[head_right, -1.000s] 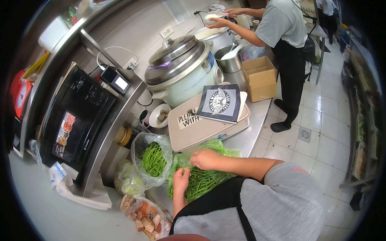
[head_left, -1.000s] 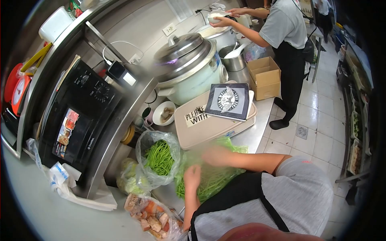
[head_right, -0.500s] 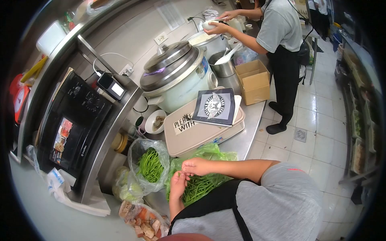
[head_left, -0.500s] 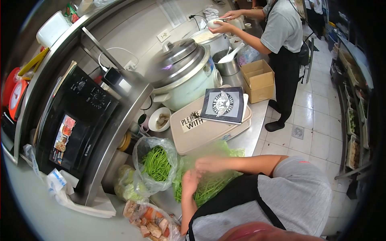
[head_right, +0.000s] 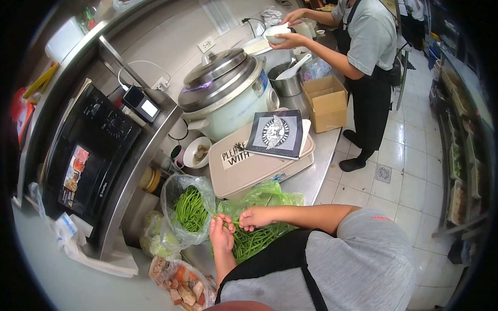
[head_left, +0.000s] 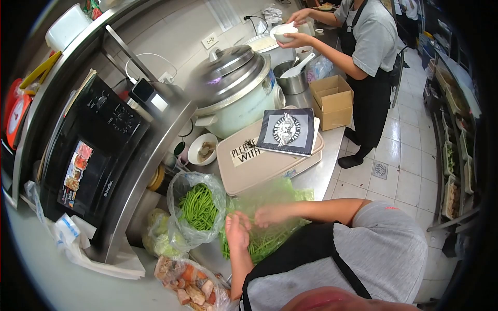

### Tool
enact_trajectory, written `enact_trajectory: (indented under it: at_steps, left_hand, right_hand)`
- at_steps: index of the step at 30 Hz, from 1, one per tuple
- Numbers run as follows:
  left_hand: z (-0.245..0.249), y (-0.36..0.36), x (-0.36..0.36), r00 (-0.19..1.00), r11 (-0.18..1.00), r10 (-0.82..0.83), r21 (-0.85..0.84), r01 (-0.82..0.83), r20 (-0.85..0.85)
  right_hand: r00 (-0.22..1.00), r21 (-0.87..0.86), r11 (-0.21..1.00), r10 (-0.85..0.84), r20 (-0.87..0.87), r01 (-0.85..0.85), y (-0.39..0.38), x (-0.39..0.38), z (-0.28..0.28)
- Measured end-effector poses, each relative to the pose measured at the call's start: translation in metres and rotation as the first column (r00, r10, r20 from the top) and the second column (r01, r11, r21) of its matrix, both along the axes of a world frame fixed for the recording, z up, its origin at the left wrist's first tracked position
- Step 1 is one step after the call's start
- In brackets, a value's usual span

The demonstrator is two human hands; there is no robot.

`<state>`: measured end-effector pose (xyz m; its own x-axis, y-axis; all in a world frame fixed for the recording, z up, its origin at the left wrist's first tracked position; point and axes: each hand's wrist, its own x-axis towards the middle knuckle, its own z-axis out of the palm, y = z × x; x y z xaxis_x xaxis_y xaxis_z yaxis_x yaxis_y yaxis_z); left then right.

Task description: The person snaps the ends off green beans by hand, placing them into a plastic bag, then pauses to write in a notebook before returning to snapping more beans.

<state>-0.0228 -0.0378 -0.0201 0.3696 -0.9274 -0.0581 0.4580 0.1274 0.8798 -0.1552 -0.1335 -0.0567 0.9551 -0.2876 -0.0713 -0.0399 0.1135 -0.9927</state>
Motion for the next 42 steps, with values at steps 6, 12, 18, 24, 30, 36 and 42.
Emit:
enact_trajectory:
  at_steps: [6, 12, 18, 24, 30, 36, 42]
  left_hand:
    - [0.004, 0.0, -0.002, 1.0, 0.999, 0.02, -0.041, -0.019, 0.018]
    - [-0.008, 0.0, -0.02, 0.75, 0.971, -0.22, 0.067, 0.229, 0.624]
    - [0.023, -0.013, 0.02, 0.477, 0.999, -0.022, 0.003, 0.04, 0.879]
    - [0.058, -0.042, 0.147, 0.095, 0.849, 0.247, -0.168, -0.501, 0.964]
    - [-0.045, -0.029, 0.238, 0.26, 0.64, -0.211, 0.334, -0.692, 0.942]
    - [-0.032, -0.025, 0.23, 0.298, 0.562, -0.367, 0.466, -0.684, 0.881]
    - [-0.007, -0.036, 0.181, 0.241, 0.503, -0.485, 0.493, -0.71, 0.841]
  right_hand:
    - [0.986, -0.051, 0.984, -0.168, 0.008, 0.169, 0.006, -0.005, 0.011]
    - [0.949, -0.752, 0.658, -0.258, -0.181, 0.036, 0.007, -0.007, 0.02]
    - [0.887, -0.788, 0.602, -0.284, -0.365, -0.132, -0.001, 0.0, -0.007]
    - [0.906, -0.797, 0.571, -0.206, -0.37, -0.196, -0.008, -0.012, -0.023]
    - [0.866, -0.774, 0.536, -0.146, -0.479, -0.338, -0.008, -0.009, -0.011]
    - [0.864, -0.827, 0.45, -0.199, -0.462, -0.338, -0.014, -0.007, -0.036]
    - [0.925, -0.909, 0.373, -0.246, -0.291, -0.187, -0.029, -0.007, -0.05]
